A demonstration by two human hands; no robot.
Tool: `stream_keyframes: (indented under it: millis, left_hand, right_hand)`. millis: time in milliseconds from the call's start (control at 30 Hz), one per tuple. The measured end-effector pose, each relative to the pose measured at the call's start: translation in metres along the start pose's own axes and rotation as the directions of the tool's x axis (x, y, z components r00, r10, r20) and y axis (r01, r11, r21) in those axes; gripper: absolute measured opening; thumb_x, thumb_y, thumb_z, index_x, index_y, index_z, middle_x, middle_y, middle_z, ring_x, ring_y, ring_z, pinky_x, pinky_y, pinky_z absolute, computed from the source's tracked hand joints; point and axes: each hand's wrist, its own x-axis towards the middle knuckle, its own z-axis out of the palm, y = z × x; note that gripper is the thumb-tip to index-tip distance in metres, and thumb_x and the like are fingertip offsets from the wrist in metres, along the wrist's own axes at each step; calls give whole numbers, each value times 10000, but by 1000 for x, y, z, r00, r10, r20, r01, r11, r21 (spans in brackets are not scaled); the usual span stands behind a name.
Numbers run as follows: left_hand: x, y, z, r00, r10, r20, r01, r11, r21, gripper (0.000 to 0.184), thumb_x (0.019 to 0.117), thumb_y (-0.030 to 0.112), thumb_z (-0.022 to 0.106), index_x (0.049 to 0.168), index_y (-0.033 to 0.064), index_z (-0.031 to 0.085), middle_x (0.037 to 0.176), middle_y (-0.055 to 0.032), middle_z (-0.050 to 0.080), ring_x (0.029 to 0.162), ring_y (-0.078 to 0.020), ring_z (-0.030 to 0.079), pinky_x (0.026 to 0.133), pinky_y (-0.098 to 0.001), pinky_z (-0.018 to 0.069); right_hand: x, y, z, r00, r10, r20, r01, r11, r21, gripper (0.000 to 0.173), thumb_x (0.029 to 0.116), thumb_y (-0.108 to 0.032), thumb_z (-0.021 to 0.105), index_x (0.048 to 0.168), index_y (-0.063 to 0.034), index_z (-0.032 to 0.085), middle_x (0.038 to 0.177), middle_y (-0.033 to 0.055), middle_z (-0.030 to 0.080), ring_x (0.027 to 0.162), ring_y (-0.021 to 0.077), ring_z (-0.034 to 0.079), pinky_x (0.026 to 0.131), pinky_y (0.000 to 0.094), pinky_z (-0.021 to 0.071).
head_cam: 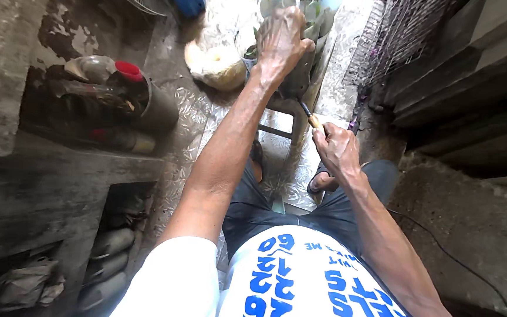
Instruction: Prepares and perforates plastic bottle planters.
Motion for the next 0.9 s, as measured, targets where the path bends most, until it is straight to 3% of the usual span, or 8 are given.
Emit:
stream_keyframes:
  millis: [133, 433, 900]
  left_hand:
    - [3, -3, 0, 1000, -16, 9, 17, 1000, -27, 410, 924, 481, 666, 1068, 102, 724, 1139, -119, 714, 1148, -296, 658, 1005, -525, 493]
    - [4, -8, 0, 1000, -12, 29, 14, 997, -75, 413, 942, 468, 654, 1076, 82, 716, 1166, -134, 701, 1180, -304, 638, 1032, -524, 473]
    - [6, -10, 2, 1000, -10, 15, 11, 994, -109, 402, 926, 461, 673, 1072, 90, 724, 1157, -122, 705, 1163, -288, 644, 1027, -515, 481]
  right_hand:
    - [3, -4, 1, 1000, -7, -4, 7, 1000, -31, 442, 1080, -425, 411, 928, -74, 632, 651, 140, 563, 563, 346, 593, 468, 531, 422]
    - [11, -12, -1, 1000, -31, -2, 30, 996, -87, 461, 1076, -412, 402, 831, -68, 588, 645, 145, 555, 576, 357, 595, 473, 530, 414]
    - [18, -21, 0, 1000, -15, 16, 17, 991, -135, 463, 1077, -418, 396, 871, -52, 593, 695, 184, 585, 656, 405, 635, 510, 560, 450]
